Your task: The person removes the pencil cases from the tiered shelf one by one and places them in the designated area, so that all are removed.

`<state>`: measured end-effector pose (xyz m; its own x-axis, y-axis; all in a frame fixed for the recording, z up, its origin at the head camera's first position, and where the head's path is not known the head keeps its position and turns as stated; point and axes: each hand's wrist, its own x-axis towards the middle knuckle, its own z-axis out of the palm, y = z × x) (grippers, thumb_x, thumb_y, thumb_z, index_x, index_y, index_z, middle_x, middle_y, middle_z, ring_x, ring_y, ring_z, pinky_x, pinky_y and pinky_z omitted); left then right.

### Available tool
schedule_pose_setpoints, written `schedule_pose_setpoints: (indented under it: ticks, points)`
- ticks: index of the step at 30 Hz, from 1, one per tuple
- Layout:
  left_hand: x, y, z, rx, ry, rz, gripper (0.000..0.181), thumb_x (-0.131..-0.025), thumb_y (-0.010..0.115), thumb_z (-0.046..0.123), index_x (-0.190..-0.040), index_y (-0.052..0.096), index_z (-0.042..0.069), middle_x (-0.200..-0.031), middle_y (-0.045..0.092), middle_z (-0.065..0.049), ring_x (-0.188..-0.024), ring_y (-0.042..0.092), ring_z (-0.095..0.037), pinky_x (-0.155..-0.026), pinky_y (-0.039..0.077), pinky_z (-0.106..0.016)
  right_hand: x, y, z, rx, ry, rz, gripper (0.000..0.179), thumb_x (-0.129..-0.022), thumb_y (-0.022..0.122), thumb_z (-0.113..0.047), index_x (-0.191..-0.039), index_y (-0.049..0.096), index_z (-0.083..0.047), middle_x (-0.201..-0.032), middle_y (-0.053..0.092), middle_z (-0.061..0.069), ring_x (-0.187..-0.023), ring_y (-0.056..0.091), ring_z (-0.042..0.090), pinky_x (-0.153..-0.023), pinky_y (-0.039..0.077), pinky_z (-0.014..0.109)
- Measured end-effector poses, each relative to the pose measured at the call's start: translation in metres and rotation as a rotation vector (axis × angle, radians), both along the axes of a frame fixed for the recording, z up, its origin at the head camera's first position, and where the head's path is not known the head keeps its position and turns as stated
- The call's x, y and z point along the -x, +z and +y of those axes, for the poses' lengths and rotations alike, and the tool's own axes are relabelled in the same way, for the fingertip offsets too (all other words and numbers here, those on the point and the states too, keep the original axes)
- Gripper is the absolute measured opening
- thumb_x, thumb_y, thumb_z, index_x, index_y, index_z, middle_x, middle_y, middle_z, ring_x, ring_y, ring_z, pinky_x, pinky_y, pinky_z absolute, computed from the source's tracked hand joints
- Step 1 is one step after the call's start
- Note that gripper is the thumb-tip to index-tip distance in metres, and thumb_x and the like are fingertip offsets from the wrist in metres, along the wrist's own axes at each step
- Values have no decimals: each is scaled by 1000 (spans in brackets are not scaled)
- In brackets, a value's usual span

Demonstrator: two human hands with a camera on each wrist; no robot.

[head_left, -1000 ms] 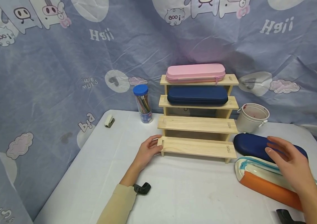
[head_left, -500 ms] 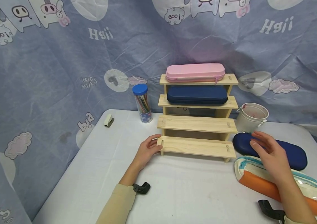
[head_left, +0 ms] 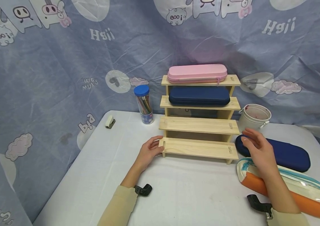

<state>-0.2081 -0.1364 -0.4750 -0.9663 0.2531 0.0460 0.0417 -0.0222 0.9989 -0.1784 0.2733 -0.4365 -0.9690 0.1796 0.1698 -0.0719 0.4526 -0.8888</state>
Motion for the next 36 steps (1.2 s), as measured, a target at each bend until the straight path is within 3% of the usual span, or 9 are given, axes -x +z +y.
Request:
schedule_pose_setpoints:
  ticks: [7, 11, 15, 19, 22, 28, 36]
  points:
    - [1, -2, 1, -16, -5, -1, 50, -90, 67, 6, -137, 49, 4, -128, 57, -18, -112, 60, -26, -88, 52, -44, 10, -5, -15, 91, -50, 14, 53, -97, 55, -39, -146, 41, -26, -140, 48, 10, -110, 55, 11, -83, 44, 9]
    - [1, -3, 1, -10, -9, 3, 50, -91, 67, 8, -138, 49, 4, -127, 58, -17, -112, 60, -25, -87, 53, -42, 14, -3, -24, 132, -97, 14, 52, -96, 58, -38, -145, 44, -28, -141, 47, 8, -114, 51, 10, -89, 44, 17]
    - [2, -5, 1, -1, -5, 5, 51, -91, 67, 8, -138, 49, 4, -127, 58, -16, -112, 60, -24, -87, 53, -42, 19, -2, -34, 191, -123, 29, 50, -95, 60, -37, -143, 47, -29, -140, 48, 6, -114, 48, 12, -86, 44, 17]
    - [9, -17, 0, -3, 3, 1, 51, -90, 68, 9, -138, 49, 7, -128, 57, -16, -112, 60, -24, -87, 53, -42, 24, -2, -43, 264, -147, 41, 48, -94, 61, -38, -141, 49, -32, -140, 47, 4, -116, 48, 15, -87, 42, 17]
    - [13, -26, -1, -9, 19, 1, 50, -90, 69, 11, -137, 51, 11, -128, 58, -15, -112, 60, -24, -86, 53, -40, 27, -2, -50, 269, -170, 33, 47, -95, 59, -40, -141, 49, -33, -143, 44, 0, -116, 46, 15, -89, 41, 20]
    - [15, -29, -1, -15, 44, 27, 48, -88, 72, 16, -133, 56, 17, -125, 60, -12, -110, 61, -24, -83, 55, -37, 27, -2, -65, 194, -243, 40, 45, -96, 56, -42, -137, 52, -27, -123, 52, 0, -94, 48, 12, -71, 41, 23]
    - [15, -33, -1, -15, 34, 34, 49, -88, 72, 18, -134, 55, 15, -124, 60, -13, -110, 61, -24, -83, 54, -36, 31, -1, -72, 175, -292, 44, 43, -96, 56, -41, -134, 54, -21, -109, 54, 2, -88, 48, 11, -71, 38, 24]
